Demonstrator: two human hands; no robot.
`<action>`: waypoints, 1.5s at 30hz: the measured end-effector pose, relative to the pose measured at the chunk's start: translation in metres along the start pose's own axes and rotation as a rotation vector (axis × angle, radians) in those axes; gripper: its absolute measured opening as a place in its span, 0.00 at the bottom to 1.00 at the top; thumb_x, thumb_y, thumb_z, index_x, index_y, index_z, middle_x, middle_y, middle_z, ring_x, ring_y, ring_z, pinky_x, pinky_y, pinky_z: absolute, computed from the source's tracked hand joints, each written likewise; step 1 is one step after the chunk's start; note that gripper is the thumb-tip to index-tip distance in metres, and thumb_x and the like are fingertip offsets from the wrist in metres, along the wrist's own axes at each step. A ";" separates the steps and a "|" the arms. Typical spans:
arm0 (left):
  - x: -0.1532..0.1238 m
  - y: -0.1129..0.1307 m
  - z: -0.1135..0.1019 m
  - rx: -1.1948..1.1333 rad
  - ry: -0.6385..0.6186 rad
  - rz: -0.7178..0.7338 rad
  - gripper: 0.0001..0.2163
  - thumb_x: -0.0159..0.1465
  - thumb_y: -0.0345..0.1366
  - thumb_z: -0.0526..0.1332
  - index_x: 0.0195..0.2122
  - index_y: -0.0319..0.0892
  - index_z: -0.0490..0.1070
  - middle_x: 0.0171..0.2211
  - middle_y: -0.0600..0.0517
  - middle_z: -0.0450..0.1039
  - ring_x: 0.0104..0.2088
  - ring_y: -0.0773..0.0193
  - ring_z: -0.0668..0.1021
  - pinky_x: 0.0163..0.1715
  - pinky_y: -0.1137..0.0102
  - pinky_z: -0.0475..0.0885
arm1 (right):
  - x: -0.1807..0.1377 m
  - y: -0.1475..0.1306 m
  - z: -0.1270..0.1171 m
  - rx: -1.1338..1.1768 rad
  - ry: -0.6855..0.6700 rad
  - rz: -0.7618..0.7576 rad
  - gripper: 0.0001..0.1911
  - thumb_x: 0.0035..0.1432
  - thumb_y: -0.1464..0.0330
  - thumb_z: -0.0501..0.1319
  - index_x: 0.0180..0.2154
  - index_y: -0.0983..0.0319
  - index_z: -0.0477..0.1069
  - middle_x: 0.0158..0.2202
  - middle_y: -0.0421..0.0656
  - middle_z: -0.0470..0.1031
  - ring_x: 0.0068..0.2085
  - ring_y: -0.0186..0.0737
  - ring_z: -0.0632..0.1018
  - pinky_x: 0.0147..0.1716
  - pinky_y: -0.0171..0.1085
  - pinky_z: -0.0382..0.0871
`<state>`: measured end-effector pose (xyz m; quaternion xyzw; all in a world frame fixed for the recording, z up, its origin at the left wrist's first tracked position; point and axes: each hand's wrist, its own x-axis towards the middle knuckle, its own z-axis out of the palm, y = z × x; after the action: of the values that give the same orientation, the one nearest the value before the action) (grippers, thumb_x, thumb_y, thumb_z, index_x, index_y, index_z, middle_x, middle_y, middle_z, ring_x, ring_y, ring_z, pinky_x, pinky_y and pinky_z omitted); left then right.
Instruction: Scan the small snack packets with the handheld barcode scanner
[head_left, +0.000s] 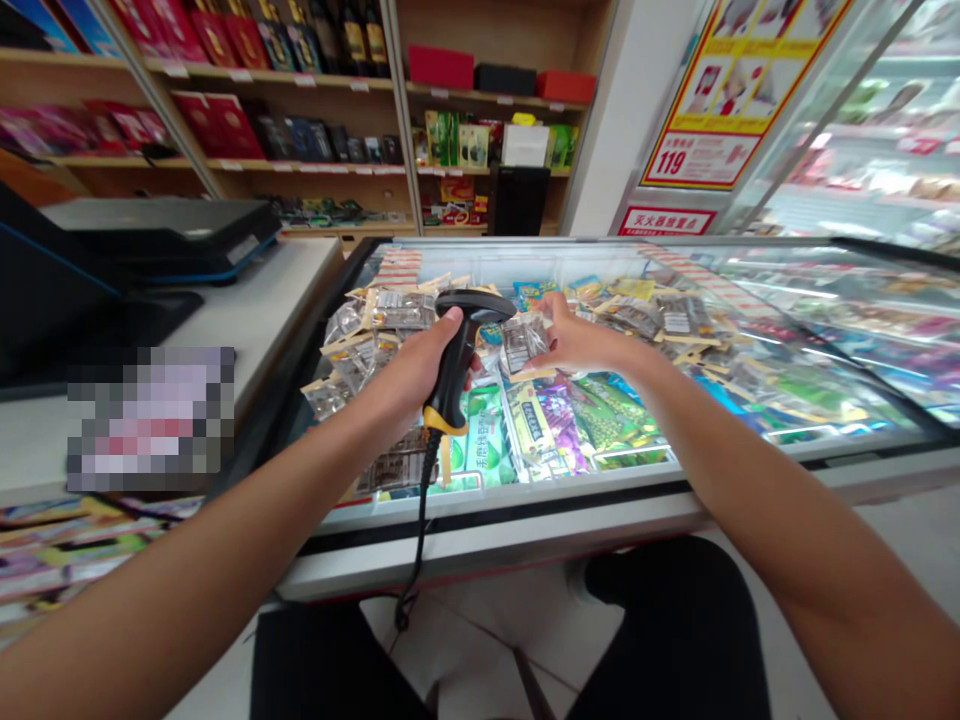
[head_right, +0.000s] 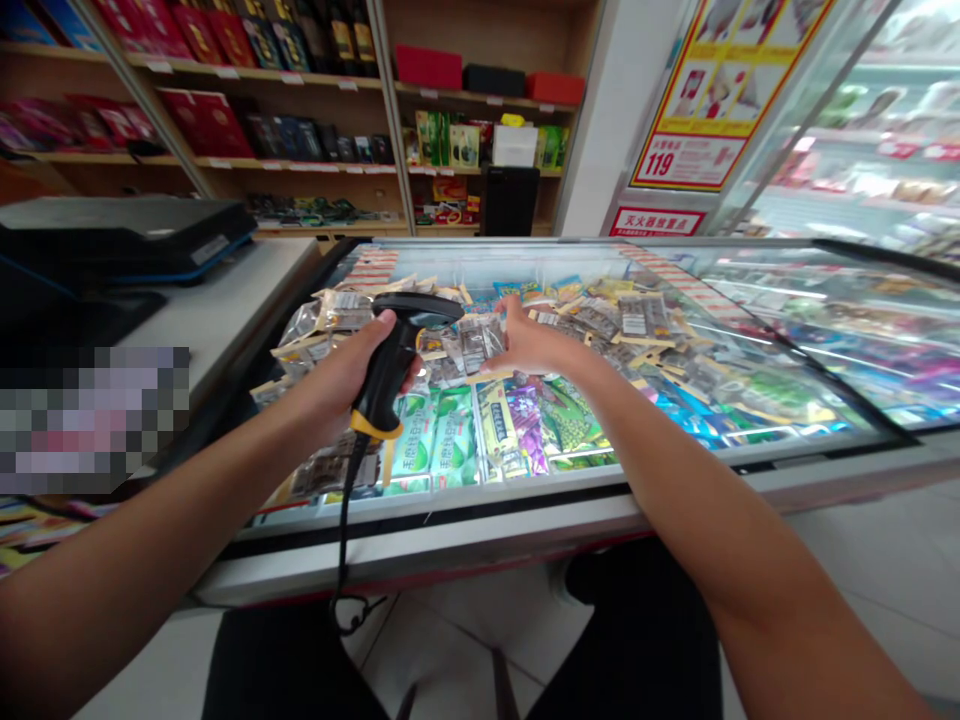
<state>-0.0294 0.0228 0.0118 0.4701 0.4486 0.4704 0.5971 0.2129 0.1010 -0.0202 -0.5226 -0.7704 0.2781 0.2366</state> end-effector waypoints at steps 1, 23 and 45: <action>0.000 0.000 0.000 0.011 0.003 -0.004 0.20 0.67 0.53 0.56 0.30 0.39 0.71 0.22 0.48 0.74 0.19 0.68 0.72 0.18 0.75 0.66 | -0.001 -0.002 0.000 0.000 -0.007 0.006 0.47 0.41 0.63 0.77 0.59 0.57 0.57 0.42 0.47 0.78 0.31 0.46 0.78 0.28 0.44 0.73; -0.003 0.007 0.001 -0.006 0.071 -0.021 0.20 0.67 0.52 0.56 0.32 0.38 0.72 0.26 0.48 0.74 0.20 0.69 0.72 0.18 0.75 0.67 | -0.036 0.043 -0.129 -0.441 0.636 0.460 0.04 0.52 0.68 0.67 0.32 0.61 0.76 0.30 0.49 0.74 0.38 0.51 0.75 0.44 0.53 0.66; 0.013 0.022 -0.022 -0.192 0.092 0.056 0.20 0.68 0.54 0.55 0.36 0.41 0.71 0.22 0.52 0.71 0.17 0.69 0.70 0.18 0.73 0.67 | 0.017 -0.043 0.071 -0.299 0.225 -0.226 0.25 0.55 0.47 0.66 0.45 0.59 0.73 0.44 0.48 0.78 0.52 0.56 0.75 0.59 0.54 0.60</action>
<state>-0.0521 0.0414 0.0287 0.4007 0.4151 0.5490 0.6048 0.1318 0.0911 -0.0421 -0.4897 -0.8256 0.0726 0.2707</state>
